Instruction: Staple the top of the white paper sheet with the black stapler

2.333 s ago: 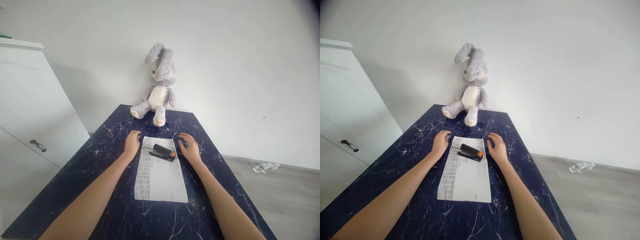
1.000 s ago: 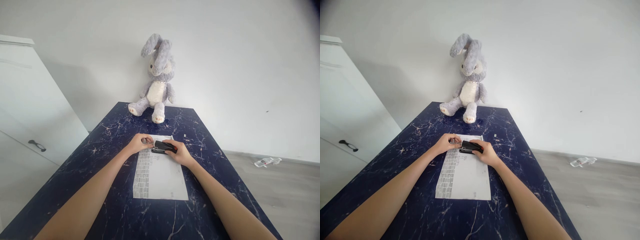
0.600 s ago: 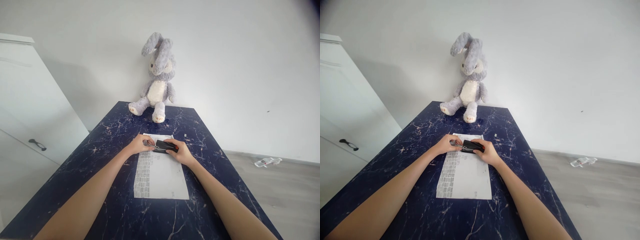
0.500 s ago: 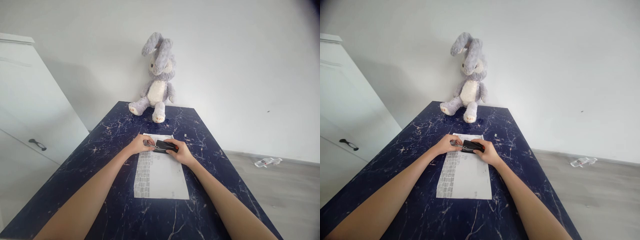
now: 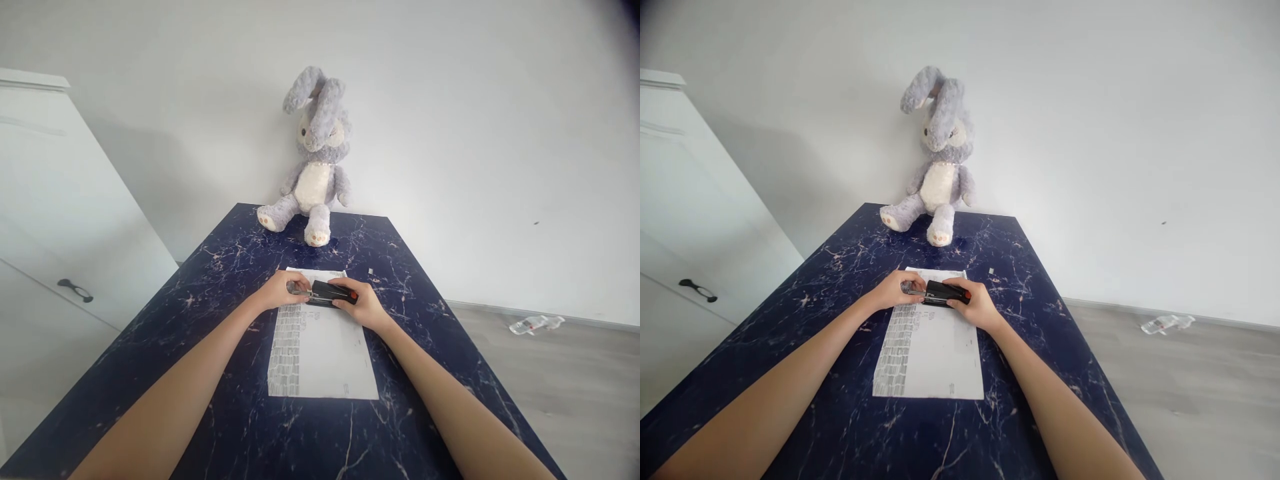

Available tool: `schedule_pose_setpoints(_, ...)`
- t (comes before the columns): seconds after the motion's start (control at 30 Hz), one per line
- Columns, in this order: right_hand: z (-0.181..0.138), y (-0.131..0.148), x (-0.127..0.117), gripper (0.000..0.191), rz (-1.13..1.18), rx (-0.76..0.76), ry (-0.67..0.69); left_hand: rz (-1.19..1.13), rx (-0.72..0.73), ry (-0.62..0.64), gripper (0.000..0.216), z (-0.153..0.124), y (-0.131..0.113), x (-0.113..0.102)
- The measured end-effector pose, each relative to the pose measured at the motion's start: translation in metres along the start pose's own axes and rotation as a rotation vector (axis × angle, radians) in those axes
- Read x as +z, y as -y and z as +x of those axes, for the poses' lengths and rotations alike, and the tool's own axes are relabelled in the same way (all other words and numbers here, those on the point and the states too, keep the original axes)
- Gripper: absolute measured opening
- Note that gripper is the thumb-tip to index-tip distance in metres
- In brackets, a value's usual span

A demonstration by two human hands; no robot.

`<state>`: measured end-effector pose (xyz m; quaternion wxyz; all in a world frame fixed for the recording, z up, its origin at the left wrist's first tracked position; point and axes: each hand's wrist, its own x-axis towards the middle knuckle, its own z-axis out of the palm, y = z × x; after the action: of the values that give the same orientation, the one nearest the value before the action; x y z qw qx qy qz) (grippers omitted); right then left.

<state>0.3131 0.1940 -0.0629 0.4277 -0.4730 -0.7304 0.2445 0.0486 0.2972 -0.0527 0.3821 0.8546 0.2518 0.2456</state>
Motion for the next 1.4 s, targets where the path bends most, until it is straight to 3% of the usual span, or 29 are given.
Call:
schedule_pose_setpoints(0.2,0.0,-0.006,-0.005,0.039,0.154,0.069,-0.074,-0.001,0.065,-0.013,0.021,-0.002,-0.005,-0.002)
schedule_pose_setpoints(0.37,-0.002,-0.009,-0.007,0.04,0.332,0.13,-0.182,-0.134,0.124,-0.021,0.023,-0.005,-0.013,-0.008)
schedule_pose_setpoints(0.57,-0.003,-0.012,-0.007,0.041,0.461,0.142,-0.227,-0.273,0.124,-0.032,0.023,-0.007,-0.005,-0.009)
schedule_pose_setpoints(0.7,-0.003,-0.013,-0.007,0.04,0.436,0.137,-0.201,-0.305,0.101,-0.023,0.025,-0.007,-0.005,-0.005)
schedule_pose_setpoints(0.87,-0.003,-0.003,0.001,0.04,0.348,0.096,-0.071,-0.226,0.079,0.006,0.037,-0.006,-0.008,0.002)
schedule_pose_setpoints(1.23,-0.003,0.025,0.015,0.036,0.125,0.029,0.006,-0.081,0.065,-0.024,0.032,-0.004,-0.005,0.003)
schedule_pose_setpoints(1.3,-0.003,0.023,0.015,0.037,0.154,0.06,-0.045,-0.051,0.065,-0.016,0.031,-0.004,-0.007,0.002)
schedule_pose_setpoints(1.4,-0.002,0.014,0.004,0.041,0.204,0.102,-0.233,0.036,0.077,-0.078,0.022,-0.003,-0.012,0.003)
